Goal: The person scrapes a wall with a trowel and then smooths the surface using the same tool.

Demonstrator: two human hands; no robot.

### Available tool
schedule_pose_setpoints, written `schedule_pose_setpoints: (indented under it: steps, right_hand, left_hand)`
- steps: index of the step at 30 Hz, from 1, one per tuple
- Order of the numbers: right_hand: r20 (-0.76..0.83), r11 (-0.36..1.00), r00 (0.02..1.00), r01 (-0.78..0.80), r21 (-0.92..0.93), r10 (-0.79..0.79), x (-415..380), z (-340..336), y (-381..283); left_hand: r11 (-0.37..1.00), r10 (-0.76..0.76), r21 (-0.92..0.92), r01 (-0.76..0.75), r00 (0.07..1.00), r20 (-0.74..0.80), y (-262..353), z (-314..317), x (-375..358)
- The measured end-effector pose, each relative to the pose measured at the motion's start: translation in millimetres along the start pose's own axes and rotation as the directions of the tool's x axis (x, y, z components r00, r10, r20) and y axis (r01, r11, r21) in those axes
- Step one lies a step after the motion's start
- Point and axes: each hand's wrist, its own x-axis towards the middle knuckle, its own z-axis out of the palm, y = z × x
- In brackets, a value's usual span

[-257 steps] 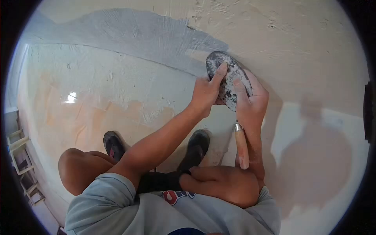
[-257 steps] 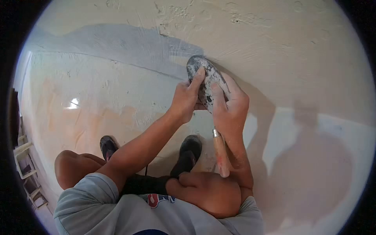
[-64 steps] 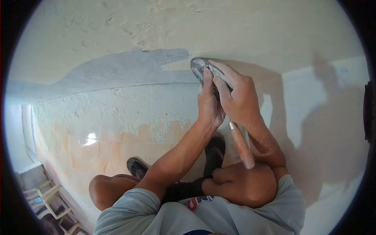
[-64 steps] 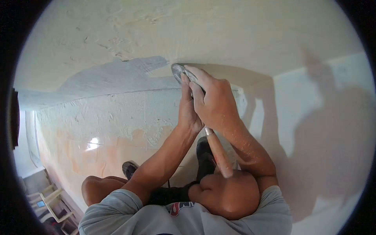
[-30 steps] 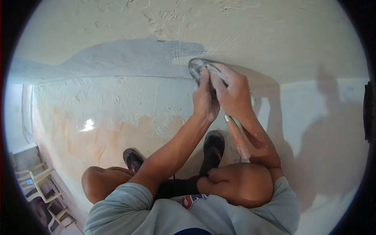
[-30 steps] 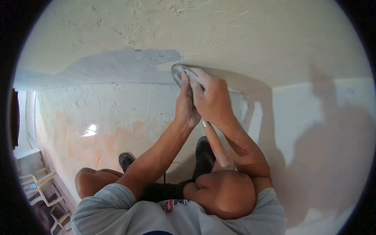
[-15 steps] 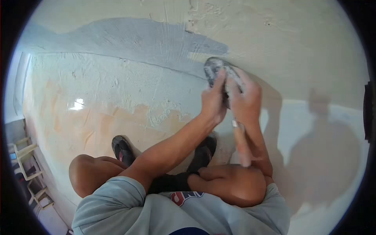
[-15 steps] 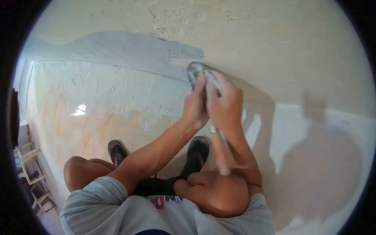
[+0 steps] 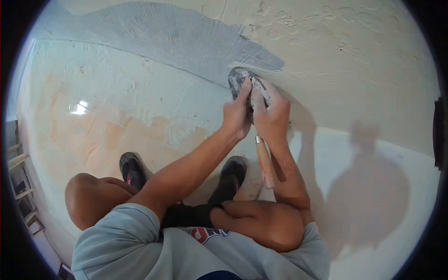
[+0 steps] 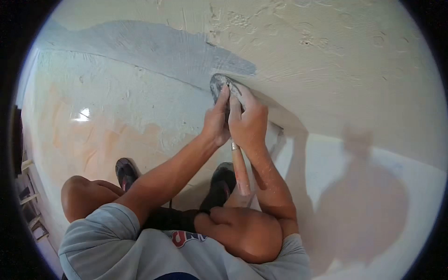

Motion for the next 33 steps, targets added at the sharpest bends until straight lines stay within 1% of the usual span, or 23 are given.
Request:
schedule_pose_setpoints:
  steps: [2, 3, 5, 6, 7, 8, 9, 10, 12, 13, 14, 17, 18, 19, 20, 21, 22, 24, 25, 27, 28, 30, 33]
  right_hand:
    - [-0.012, 0.996, 0.996, -0.091, -0.028, 0.090, -6.2, -1.5, -3.3]
    - [-0.056, 0.996, 0.997, -0.056, -0.066, 0.052, -9.1, -6.3, -5.2]
    - [-0.066, 0.990, 0.989, -0.130, 0.063, 0.134, -12.5, -15.1, -5.0]
    - [-0.056, 0.990, 0.989, -0.132, 0.058, 0.135, -10.7, -14.9, -9.0]
    - [-0.049, 0.998, 0.997, -0.058, 0.002, 0.058, -6.2, -7.8, -8.4]
    - [-0.038, 0.998, 0.999, 0.014, -0.059, -0.016, -1.6, 2.5, -6.3]
    - [-0.008, 0.998, 1.000, -0.020, -0.065, 0.020, 2.2, 15.0, -6.1]
    - [0.030, 0.998, 0.999, -0.015, -0.065, 0.017, 5.5, 25.6, 1.0]
    - [0.057, 0.999, 0.998, -0.036, -0.004, 0.036, 5.9, 33.8, 0.2]
    - [0.046, 0.998, 0.997, -0.060, -0.025, 0.062, 3.6, 30.3, 1.0]
    - [0.036, 0.995, 0.995, -0.091, -0.047, 0.093, -1.0, 24.1, 2.4]
    - [-0.050, 0.994, 0.993, -0.100, 0.050, 0.103, -7.6, 0.0, -10.2]
    - [-0.008, 0.996, 0.996, -0.094, -0.004, 0.094, -5.3, -6.3, -13.0]
    - [0.008, 0.993, 0.993, -0.115, -0.001, 0.115, -1.9, -1.1, -15.0]
    - [0.021, 0.991, 0.990, -0.137, -0.003, 0.137, 2.0, 6.2, -16.6]
    - [0.002, 0.998, 1.000, -0.018, -0.065, 0.018, 5.2, 18.5, -2.1]
    - [0.025, 0.998, 0.999, -0.020, -0.058, 0.021, 7.1, 26.3, -0.7]
    - [0.079, 0.996, 0.995, -0.061, -0.063, 0.066, 4.5, 29.3, 2.1]
    - [0.069, 0.995, 0.995, -0.073, -0.064, 0.078, 2.6, 27.1, 1.8]
    - [-0.013, 1.000, 1.000, 0.029, 0.005, -0.029, 1.0, 21.2, -0.8]
    - [0.004, 0.998, 1.000, -0.017, -0.060, 0.017, -1.3, 13.1, 1.0]
    - [-0.062, 1.000, 0.998, -0.003, -0.011, 0.003, -7.5, -6.9, -3.6]
    - [-0.062, 0.996, 0.995, -0.084, -0.016, 0.083, -11.8, -40.8, -16.2]
  left_hand:
    - [0.998, 0.024, 0.055, -0.022, 0.999, -0.035, 0.5, 3.7, -5.4]
    - [0.997, 0.038, 0.075, -0.033, 0.997, -0.060, -3.2, 6.5, -8.4]
    - [0.996, 0.059, 0.075, -0.056, 0.997, -0.044, -10.1, 18.0, -16.3]
    - [0.994, 0.076, 0.078, -0.073, 0.996, -0.042, -12.1, 17.8, -14.1]
    - [0.992, 0.107, 0.067, -0.103, 0.993, -0.059, -12.7, 13.1, -9.9]
    - [0.993, 0.051, 0.108, -0.043, 0.996, -0.068, -7.2, -1.6, -0.8]
    - [0.988, -0.010, 0.150, 0.022, 0.997, -0.080, 2.2, -21.4, 11.5]
    - [0.990, 0.047, 0.135, -0.050, 0.999, 0.025, 9.9, -33.5, 21.0]
    - [0.992, -0.004, 0.128, -0.002, 0.999, 0.047, 25.0, -32.9, 17.0]
    - [0.998, 0.039, 0.056, -0.037, 0.999, -0.024, 19.4, -30.4, 20.1]
    - [0.998, 0.024, 0.057, -0.022, 0.999, -0.021, 13.0, -29.0, 16.2]
    - [0.998, 0.027, 0.066, -0.024, 0.999, -0.042, 3.8, 8.1, -11.5]
    - [0.998, 0.040, 0.048, -0.038, 0.998, -0.038, 1.7, 12.4, -13.3]
    - [1.000, -0.016, 0.021, 0.016, 0.999, -0.030, 1.3, 6.0, -8.0]
    - [0.999, -0.015, 0.037, 0.017, 0.999, -0.049, 5.5, -1.0, -2.7]
    - [0.998, -0.020, 0.053, 0.023, 0.998, -0.067, 11.1, -11.2, 5.5]
    - [0.999, -0.007, 0.035, 0.008, 1.000, -0.024, 18.4, -20.3, 13.9]
    - [0.989, 0.065, 0.124, -0.075, 0.995, 0.080, 20.1, -27.1, 15.9]
    - [0.990, 0.047, 0.132, -0.051, 0.998, 0.031, 21.1, -25.2, 13.9]
    - [0.991, 0.013, 0.134, -0.017, 0.999, 0.031, 13.9, -20.1, 9.2]
    - [0.992, -0.002, 0.127, -0.003, 0.999, 0.036, 8.2, -16.8, 8.8]
    - [0.996, -0.012, 0.091, 0.008, 0.999, 0.047, -6.4, -3.1, 3.8]
    - [0.996, -0.019, 0.093, 0.012, 0.997, 0.076, -17.1, 31.9, -21.4]
